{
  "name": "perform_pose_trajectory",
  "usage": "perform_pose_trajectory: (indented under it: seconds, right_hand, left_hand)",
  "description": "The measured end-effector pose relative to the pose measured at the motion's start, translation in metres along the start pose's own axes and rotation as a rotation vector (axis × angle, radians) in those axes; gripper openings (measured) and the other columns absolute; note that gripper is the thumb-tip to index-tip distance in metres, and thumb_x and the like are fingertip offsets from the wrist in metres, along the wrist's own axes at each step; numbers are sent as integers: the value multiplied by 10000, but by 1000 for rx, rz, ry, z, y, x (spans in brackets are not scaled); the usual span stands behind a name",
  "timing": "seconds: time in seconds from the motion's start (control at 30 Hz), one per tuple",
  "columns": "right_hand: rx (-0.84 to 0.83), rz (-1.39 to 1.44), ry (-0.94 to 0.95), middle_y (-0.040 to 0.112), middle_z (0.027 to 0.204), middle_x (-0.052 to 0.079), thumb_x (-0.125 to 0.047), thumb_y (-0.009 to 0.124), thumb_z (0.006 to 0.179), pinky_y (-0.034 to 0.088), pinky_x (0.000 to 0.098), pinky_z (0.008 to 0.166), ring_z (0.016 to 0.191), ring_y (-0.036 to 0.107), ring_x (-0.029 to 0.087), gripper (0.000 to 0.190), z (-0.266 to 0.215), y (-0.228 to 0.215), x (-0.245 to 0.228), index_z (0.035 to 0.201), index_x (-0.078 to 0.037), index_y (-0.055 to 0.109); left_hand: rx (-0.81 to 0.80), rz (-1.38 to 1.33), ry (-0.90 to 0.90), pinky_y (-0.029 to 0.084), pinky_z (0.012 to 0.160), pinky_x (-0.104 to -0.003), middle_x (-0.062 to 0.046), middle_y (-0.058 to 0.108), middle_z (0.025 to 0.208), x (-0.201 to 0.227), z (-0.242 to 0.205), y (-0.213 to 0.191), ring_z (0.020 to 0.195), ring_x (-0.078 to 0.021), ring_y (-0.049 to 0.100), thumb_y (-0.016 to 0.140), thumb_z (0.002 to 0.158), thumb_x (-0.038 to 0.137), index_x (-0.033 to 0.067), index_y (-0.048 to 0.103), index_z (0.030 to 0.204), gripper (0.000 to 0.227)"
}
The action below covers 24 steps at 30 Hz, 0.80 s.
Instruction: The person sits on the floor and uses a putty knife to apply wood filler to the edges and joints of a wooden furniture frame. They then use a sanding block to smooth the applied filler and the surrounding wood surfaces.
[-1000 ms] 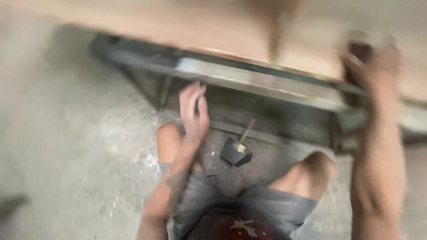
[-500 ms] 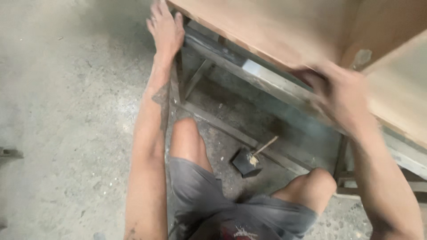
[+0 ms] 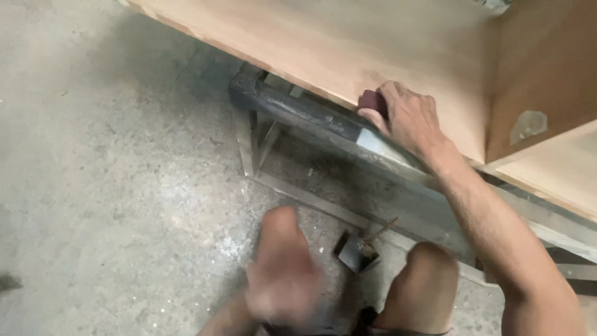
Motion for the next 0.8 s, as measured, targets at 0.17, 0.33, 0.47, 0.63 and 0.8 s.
perform_pose_trajectory:
  seconds: [0.17,0.33,0.47,0.63,0.8]
  right_hand:
    - [67,143,-86,692,1017,285,-446,586,1058,555,589,736,892,716,488,505,5,15,14,1181,42,626]
    - [51,136,-94,698,977,254,-500,576,1028,565,573,707,869,730,471,529,10,26,25,1190,0,644]
    - [14,108,-69,705,941,243,-503,535,1045,575,554,694,852,749,435,552,12,23,24,1234,6,634]
    - [-80,61,-49,712,912,210,-587,464,1050,578,527,688,819,761,408,620,14,24,29,1235,-16,617]
    - [-78,43,-81,663,938,161,-627,348,1095,542,531,556,732,679,370,610,14,21,31,1102,-48,536]
  left_hand:
    - [-49,-28,-8,523,818,-369,-66,573,1066,-10,11,9,968,-205,606,536,1095,321,101,561,1309,308]
    - [-37,-32,19,488,915,-394,-100,510,1194,-8,29,4,1092,-242,551,526,1097,317,95,466,1374,361]
    - [8,-39,36,460,992,-415,-127,460,1297,-4,40,3,1191,-272,508,518,1098,314,90,389,1426,418]
    - [55,-37,35,425,1088,-441,-161,397,1426,9,39,14,1315,-310,454,508,1099,310,84,294,1492,501]
    - [112,-27,18,390,1185,-467,-194,334,1555,24,22,35,1439,-348,400,498,1100,306,77,198,1557,592]
Point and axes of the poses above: each hand's wrist, its own z-axis towards the middle knuckle, its own y-axis out of the palm, x = y × z, the point moved 5 cm from there along z, towards the middle knuckle
